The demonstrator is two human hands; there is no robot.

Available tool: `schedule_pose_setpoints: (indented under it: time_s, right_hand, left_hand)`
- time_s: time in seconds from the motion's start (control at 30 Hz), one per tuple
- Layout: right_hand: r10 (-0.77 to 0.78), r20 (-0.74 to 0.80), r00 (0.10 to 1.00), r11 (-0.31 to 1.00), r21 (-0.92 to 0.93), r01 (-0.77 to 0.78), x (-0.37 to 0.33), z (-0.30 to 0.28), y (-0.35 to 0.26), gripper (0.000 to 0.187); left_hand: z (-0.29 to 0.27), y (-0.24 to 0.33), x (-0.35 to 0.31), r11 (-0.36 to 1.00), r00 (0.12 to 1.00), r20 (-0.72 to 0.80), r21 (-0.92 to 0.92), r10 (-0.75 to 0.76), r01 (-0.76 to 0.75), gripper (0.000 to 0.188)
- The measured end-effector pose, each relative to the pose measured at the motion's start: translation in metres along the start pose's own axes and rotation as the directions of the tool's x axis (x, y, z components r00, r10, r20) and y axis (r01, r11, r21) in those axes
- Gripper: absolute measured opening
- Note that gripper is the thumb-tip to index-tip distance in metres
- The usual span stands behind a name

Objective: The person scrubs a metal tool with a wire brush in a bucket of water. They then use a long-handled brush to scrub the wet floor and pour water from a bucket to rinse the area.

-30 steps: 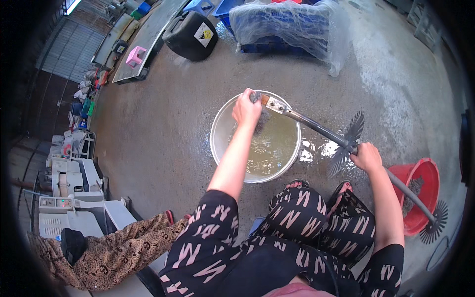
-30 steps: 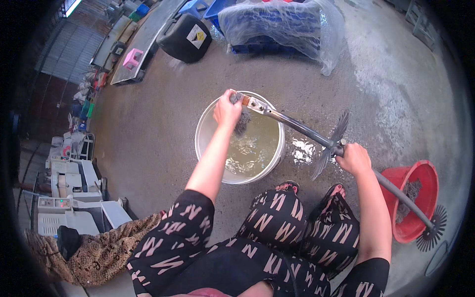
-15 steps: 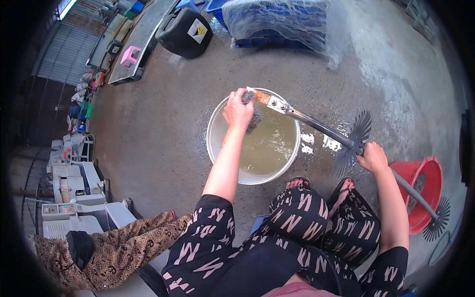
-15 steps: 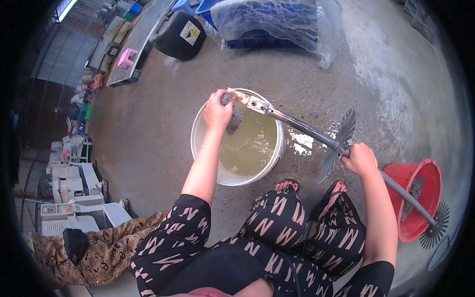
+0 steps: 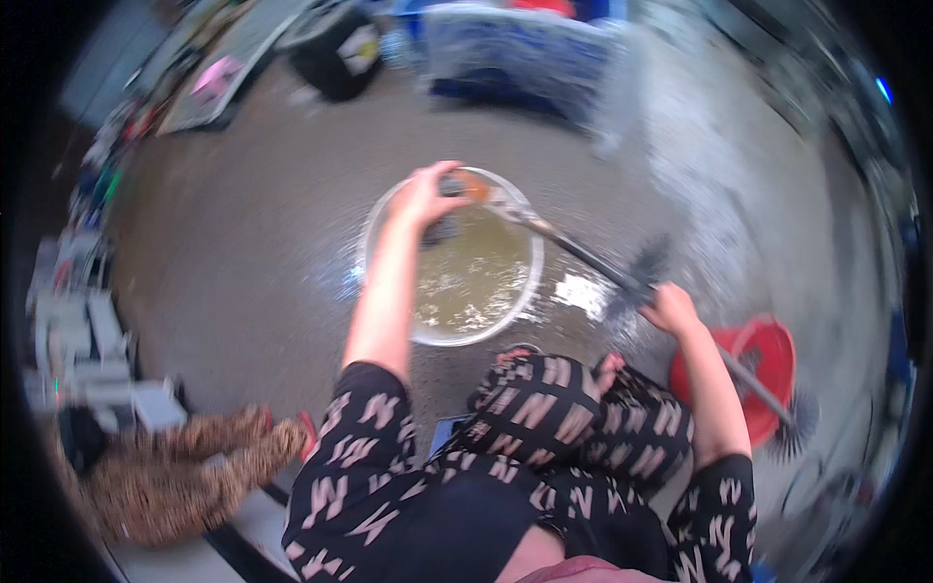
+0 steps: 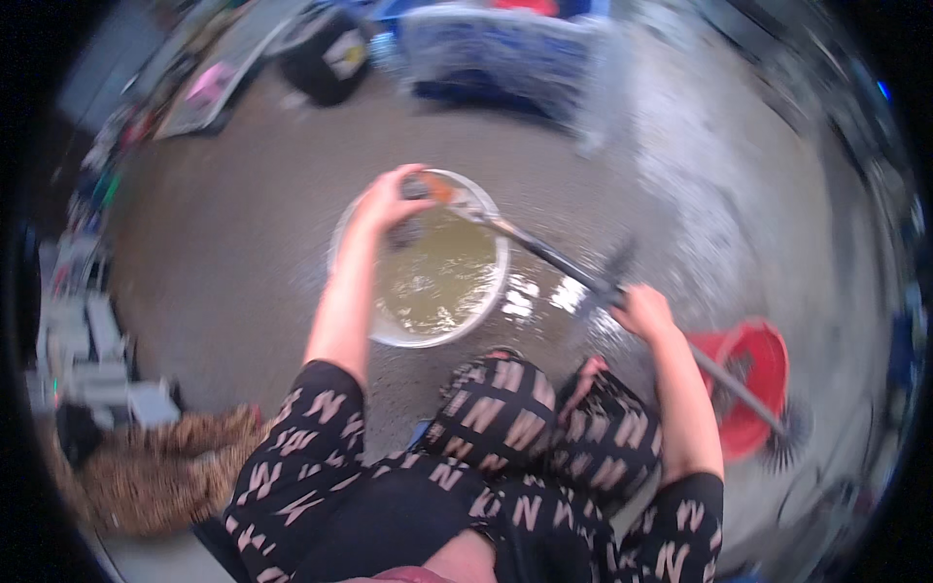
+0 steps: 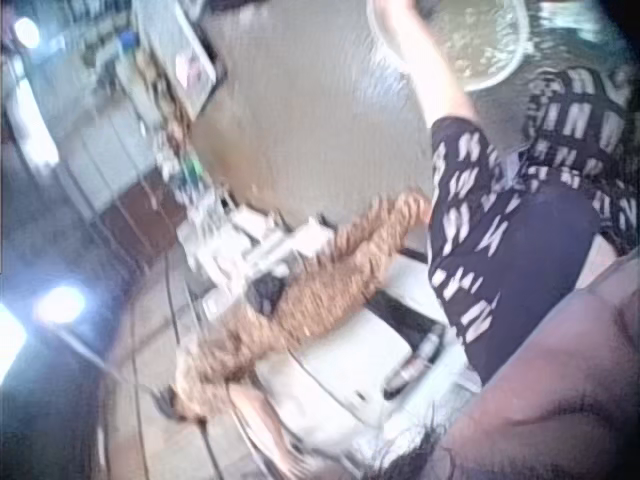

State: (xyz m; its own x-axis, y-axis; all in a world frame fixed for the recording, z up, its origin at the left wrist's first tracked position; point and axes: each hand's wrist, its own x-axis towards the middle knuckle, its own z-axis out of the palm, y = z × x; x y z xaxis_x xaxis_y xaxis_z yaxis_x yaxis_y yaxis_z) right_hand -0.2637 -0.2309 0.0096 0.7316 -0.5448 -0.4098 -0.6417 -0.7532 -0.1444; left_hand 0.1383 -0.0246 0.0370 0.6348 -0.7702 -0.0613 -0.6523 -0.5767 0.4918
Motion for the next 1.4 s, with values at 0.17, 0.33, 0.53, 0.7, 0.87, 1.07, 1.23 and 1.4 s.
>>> schedule_pose_setpoints:
  time_s: [0.17, 0.33, 0.53, 0.7, 0.87, 1.07, 1.23, 1.4]
  right_hand:
    - [0.111, -0.096, 0.989, 0.983, 0.159, -0.095, -0.031, 0.008, 0.02, 0.061]
    - [0.253, -0.823, 0.508, 0.946, 0.102, -0.307, -0.155, 0.068, 0.087, 0.072]
    - [0.781, -0.347, 0.519, 0.62, 0.336, -0.709, -0.217, 0.153, 0.13, 0.059]
    - [0.774, -0.351, 0.527, 0.619, 0.243, -0.747, -0.231, 0.167, 0.16, 0.021]
    - [0.609, -0.363, 0.705, 0.779, 0.107, -0.617, -0.278, 0.207, 0.212, 0.039]
    - [0.557, -0.443, 0.702, 0.83, 0.259, -0.495, -0.214, 0.059, 0.132, 0.05]
    - [-0.085, -0.086, 0.993, 0.896, 0.428, 0.114, -0.101, 0.038, 0.042, 0.081]
    - [-0.089, -0.074, 0.993, 0.996, -0.002, 0.089, -0.051, 0.071, 0.037, 0.032]
  left_hand:
    - [-0.008, 0.042, -0.016, 0.901, 0.99, 0.083, 0.427, -0.117, 0.071, 0.066]
    - [0.011, 0.056, -0.037, 0.82, 0.996, -0.047, 0.565, -0.074, 0.087, 0.061]
    - [0.02, 0.049, -0.044, 0.802, 0.997, -0.078, 0.594, -0.023, 0.065, 0.064]
    - [0.007, 0.058, -0.069, 0.822, 0.998, -0.064, 0.57, 0.016, 0.023, 0.042]
    - [0.008, 0.061, -0.095, 0.837, 1.0, -0.006, 0.547, -0.018, 0.018, 0.04]
    - [-0.001, 0.048, -0.095, 0.896, 0.984, 0.166, 0.445, -0.063, -0.018, 0.055]
    - [-0.007, -0.015, -0.077, 0.998, 0.984, 0.181, -0.063, 0.001, 0.01, 0.066]
    - [0.061, -0.096, -0.077, 0.87, 0.882, 0.126, -0.148, -0.454, 0.47, 0.082]
